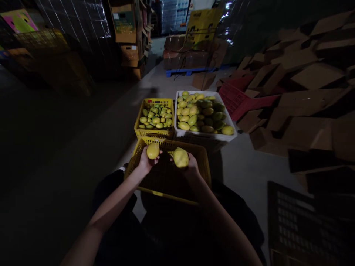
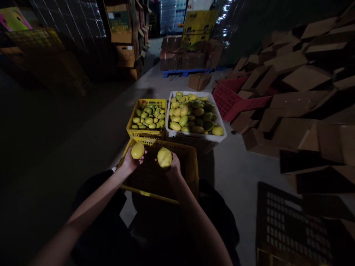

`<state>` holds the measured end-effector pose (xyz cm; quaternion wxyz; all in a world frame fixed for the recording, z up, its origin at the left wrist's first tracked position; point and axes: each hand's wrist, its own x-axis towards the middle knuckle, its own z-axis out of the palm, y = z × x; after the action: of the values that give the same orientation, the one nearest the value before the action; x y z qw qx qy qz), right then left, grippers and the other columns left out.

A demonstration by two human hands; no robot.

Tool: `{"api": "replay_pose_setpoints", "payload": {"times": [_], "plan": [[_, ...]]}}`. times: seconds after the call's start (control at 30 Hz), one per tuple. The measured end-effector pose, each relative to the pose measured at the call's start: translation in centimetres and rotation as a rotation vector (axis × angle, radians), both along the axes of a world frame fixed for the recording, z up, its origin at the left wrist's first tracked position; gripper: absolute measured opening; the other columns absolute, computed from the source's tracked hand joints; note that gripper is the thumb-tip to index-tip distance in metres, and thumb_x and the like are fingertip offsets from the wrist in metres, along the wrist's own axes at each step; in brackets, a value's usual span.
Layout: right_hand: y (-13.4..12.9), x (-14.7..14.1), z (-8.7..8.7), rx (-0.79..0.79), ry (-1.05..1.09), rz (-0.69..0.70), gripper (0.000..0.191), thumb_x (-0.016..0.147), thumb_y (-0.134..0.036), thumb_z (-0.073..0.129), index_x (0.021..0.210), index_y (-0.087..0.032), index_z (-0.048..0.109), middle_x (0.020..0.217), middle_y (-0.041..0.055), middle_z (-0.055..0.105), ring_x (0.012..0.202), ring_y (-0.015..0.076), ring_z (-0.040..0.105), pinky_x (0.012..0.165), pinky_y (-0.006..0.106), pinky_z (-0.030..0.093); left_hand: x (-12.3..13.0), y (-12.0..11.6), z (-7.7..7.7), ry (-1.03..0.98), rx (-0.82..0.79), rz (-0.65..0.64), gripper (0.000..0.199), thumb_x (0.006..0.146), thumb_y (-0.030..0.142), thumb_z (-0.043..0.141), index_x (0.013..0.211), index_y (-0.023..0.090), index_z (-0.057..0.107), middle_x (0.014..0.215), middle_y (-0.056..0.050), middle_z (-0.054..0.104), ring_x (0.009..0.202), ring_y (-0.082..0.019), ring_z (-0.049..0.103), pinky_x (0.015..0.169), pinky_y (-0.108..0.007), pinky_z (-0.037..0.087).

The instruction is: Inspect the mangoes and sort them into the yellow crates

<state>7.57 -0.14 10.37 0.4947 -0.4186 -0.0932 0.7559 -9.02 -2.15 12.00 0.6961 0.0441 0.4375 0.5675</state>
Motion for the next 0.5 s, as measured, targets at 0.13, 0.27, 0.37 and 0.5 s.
{"api": "replay_pose_setpoints", "payload": {"times": [0.13, 0.27, 0.37, 0.5], "plan": [[0.0, -0.5, 0.8, -0.052, 0.001, -0.078, 0.026, 0.088, -0.018, 0.035, 0.086, -0.017, 0.061, 0.052, 0.0009, 0.066, 0.055, 0.0182, 0.068, 0.050, 0.028, 0.057, 0.7, 0.1, -0.8, 0.065, 0.006, -0.059, 0.038, 0.091, 0.044, 0.042, 0.101, 0.012, 0.061, 0.065, -0.005, 0.066, 0.045, -0.011, 0.056, 0.039, -0.018, 0.040], [-0.3, -0.5, 1.6, -0.050, -0.020, -0.061, 0.025, 0.088, -0.019, 0.036, 0.088, -0.016, 0.061, 0.052, 0.0009, 0.065, 0.052, 0.0184, 0.067, 0.048, 0.028, 0.057, 1.2, 0.0, -0.6, 0.106, -0.048, -0.101, 0.035, 0.091, 0.039, 0.040, 0.100, 0.013, 0.062, 0.060, -0.002, 0.063, 0.041, -0.010, 0.054, 0.036, -0.017, 0.038], [-0.4, -0.3, 1.6, -0.044, -0.037, -0.052, 0.027, 0.088, -0.022, 0.035, 0.090, -0.016, 0.062, 0.054, 0.0019, 0.066, 0.052, 0.0187, 0.067, 0.048, 0.029, 0.057, 1.3, -0.1, -0.3, 0.116, -0.056, -0.113, 0.036, 0.091, 0.040, 0.040, 0.099, 0.013, 0.062, 0.057, -0.001, 0.062, 0.038, -0.009, 0.053, 0.035, -0.017, 0.038], [-0.4, -0.2, 0.6, -0.010, -0.044, -0.018, 0.030, 0.088, -0.024, 0.035, 0.091, -0.016, 0.063, 0.058, 0.0042, 0.069, 0.056, 0.0204, 0.068, 0.050, 0.031, 0.057, 1.5, -0.1, -0.4, 0.106, -0.070, -0.149, 0.040, 0.093, 0.040, 0.036, 0.101, 0.011, 0.063, 0.063, -0.005, 0.066, 0.039, -0.010, 0.054, 0.034, -0.016, 0.037]]}}
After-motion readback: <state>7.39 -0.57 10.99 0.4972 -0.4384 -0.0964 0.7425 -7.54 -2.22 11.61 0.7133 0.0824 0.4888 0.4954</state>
